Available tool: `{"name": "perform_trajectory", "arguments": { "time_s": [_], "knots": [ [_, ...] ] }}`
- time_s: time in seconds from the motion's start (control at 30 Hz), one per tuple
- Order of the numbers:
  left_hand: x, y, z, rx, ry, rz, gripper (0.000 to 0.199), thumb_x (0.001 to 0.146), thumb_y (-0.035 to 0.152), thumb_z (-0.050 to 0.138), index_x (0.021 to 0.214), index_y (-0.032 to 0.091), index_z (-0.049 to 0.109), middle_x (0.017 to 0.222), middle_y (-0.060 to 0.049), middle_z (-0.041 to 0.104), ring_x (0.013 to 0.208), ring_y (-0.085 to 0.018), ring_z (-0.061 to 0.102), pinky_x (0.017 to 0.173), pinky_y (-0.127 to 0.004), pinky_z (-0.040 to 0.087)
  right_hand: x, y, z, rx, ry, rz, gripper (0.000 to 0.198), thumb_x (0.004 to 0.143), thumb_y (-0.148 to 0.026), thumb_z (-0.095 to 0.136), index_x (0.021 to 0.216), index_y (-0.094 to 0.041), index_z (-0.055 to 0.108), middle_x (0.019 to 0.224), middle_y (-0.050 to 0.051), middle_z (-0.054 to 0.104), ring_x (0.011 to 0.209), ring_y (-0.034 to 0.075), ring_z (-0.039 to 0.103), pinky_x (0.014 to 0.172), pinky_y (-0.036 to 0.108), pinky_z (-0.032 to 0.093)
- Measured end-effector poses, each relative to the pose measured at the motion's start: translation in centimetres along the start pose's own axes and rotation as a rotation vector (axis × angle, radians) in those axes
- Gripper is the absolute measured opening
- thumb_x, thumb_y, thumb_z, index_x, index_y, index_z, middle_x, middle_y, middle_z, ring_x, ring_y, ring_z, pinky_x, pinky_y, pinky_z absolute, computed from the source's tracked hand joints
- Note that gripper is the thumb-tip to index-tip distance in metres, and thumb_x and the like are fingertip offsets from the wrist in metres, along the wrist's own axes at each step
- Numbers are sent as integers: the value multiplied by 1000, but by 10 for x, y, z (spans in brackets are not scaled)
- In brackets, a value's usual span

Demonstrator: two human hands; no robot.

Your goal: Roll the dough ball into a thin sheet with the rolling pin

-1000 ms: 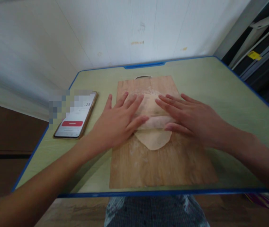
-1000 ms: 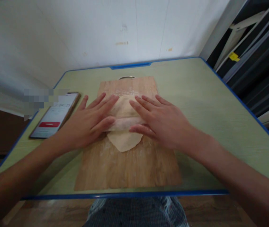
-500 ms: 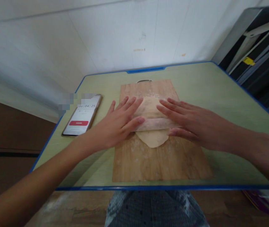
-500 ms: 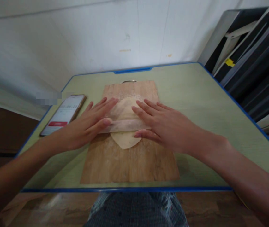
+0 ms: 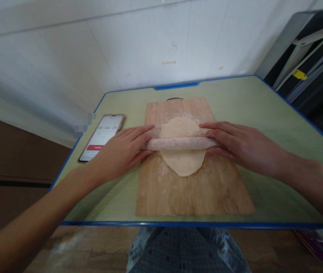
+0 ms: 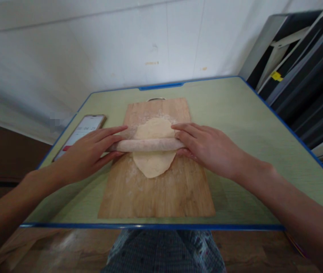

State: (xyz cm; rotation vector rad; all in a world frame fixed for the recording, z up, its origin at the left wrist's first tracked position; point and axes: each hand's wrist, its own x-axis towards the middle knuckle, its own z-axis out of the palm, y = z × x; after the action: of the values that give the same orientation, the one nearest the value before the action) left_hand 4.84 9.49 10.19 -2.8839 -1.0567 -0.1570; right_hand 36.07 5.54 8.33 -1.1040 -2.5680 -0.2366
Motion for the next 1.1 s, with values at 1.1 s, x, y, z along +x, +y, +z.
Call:
{"name": "perform_trajectory", "arguments": {
  "time_s": [1.1],
  "knots": [
    [71,1,12,-252,101,-99,46,97,38,22,108,13,59,112,-12,64,106,-24,58,97,-44,44,48,35,24,218,-5,260,65,96,-55,20,125,-11,59,136,17,57,130,31,47,108,55,33]
  ]
}}
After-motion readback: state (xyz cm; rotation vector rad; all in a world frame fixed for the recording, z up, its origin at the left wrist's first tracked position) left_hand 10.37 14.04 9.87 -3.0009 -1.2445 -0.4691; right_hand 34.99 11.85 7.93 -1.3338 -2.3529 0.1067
